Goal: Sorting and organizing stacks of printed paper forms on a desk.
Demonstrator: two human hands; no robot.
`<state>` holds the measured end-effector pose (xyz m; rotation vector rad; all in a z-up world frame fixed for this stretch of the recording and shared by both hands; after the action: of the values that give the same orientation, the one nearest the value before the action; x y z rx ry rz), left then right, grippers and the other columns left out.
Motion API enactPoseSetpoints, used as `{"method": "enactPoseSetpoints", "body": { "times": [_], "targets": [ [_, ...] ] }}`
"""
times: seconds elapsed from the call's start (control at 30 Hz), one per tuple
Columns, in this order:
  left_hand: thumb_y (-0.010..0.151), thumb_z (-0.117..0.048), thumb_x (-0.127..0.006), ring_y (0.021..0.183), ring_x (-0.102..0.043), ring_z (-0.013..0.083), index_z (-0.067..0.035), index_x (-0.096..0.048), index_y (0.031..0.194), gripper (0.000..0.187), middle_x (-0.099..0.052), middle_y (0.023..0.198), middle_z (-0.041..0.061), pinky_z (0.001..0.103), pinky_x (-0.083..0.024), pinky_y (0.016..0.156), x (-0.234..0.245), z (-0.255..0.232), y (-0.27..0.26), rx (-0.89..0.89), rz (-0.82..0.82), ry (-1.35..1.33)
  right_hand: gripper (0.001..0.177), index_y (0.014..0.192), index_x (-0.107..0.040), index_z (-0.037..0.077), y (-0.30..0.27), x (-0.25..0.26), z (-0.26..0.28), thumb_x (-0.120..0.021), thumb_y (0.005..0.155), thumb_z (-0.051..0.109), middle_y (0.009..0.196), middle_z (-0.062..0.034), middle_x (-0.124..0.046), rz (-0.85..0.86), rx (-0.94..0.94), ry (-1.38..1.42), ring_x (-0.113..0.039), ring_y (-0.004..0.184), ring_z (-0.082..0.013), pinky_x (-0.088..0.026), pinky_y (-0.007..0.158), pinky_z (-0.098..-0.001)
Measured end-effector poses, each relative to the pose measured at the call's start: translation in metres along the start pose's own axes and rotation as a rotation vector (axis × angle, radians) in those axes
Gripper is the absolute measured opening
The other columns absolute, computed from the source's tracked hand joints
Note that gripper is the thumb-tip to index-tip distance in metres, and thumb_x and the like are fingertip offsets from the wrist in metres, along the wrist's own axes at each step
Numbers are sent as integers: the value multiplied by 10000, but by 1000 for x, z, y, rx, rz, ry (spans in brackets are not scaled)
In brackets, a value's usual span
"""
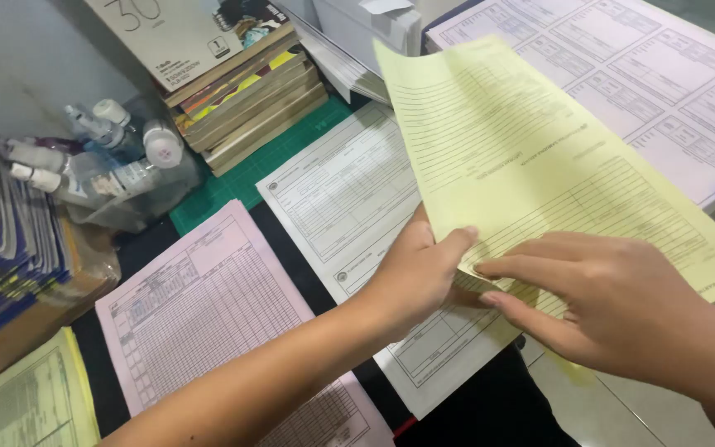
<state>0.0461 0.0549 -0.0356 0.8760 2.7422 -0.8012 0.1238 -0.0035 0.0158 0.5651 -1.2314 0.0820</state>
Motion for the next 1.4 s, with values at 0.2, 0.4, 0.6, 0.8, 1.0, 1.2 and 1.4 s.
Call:
{"method": "enactPoseSetpoints", "body": {
  "times": [0.2, 0.4, 0.6, 0.8, 1.0, 1.2, 1.4],
  "targets": [
    [858, -184, -406, 1168, -540, 209, -38, -505, 1213, 396, -586, 1229, 96, 324, -379, 1000, 65, -8, -50, -319, -87, 348, 422, 1087, -598, 91, 36, 8, -15, -609, 744, 336, 1104, -124, -596, -115, 29, 63, -523, 1025, -253, -381, 924, -465],
    [835, -219, -490, 1026, -648, 185, -33, -585, 1134, 365, -685, 1108, 85, 309, -522, 869, 139, 31, -134, -198, -234, 209, 503, 1150, -505, 308, 76, -40, -6, -638, 666, 341, 1412, -43, -420, 307, -365, 414, -596, 1016, -230, -481, 412, -347],
    [792, -202, -539, 1065, -630, 170, -76, -556, 1202, 430, -673, 1169, 52, 308, -482, 917, 182, 59, -201, -101, -441, 83, 186, 930, -706, 93, 120, -46, 65, -596, 789, 147, 819, -7, -716, 228, -82, 706, -644, 748, -82, -492, 711, -203],
    [688, -242, -672, 1030, -676, 138, -77, -650, 1112, 455, -716, 1125, 36, 267, -536, 883, 190, 78, -250, -20, -446, 183, 202, 966, -710, 127, 161, -62, 121, -573, 830, 185, 820, 19, -703, 287, -58, 638, -577, 701, -49, -401, 633, -187],
    [678, -230, -649, 1024, -704, 166, -107, -612, 1183, 521, -735, 1152, 37, 299, -576, 840, 219, 90, -318, 90, -859, 58, 220, 1009, -705, 89, 185, -96, 175, -566, 856, 165, 690, 10, -622, 421, -21, 757, -412, 549, -56, -291, 507, -196],
    [726, -232, -616, 707, -694, 149, -238, -358, 1361, 685, -745, 989, 53, 267, -524, 574, 254, 92, -374, 63, -1289, 273, 338, 1120, -648, 167, 194, -137, 231, -536, 821, 277, 868, -8, -689, 624, 130, 592, -585, 663, -112, -420, 562, -270],
    [718, -124, -633, 835, -687, 165, -198, -400, 1320, 650, -720, 971, 117, 286, -523, 747, 271, 95, -420, -39, -1486, 222, 320, 1104, -629, 150, 196, -173, 277, -571, 801, 232, 1003, -20, -679, 628, 406, 549, -659, 745, -151, -496, 630, -308]
  ]
}}
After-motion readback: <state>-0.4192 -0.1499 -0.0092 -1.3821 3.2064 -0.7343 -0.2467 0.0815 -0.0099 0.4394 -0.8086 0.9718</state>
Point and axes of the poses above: each hand's wrist, its own y-axis towards the middle knuckle, its own x-axis out of the back of the hand, z = x × y, the point moved 8 cm from there along y, towards the middle knuckle
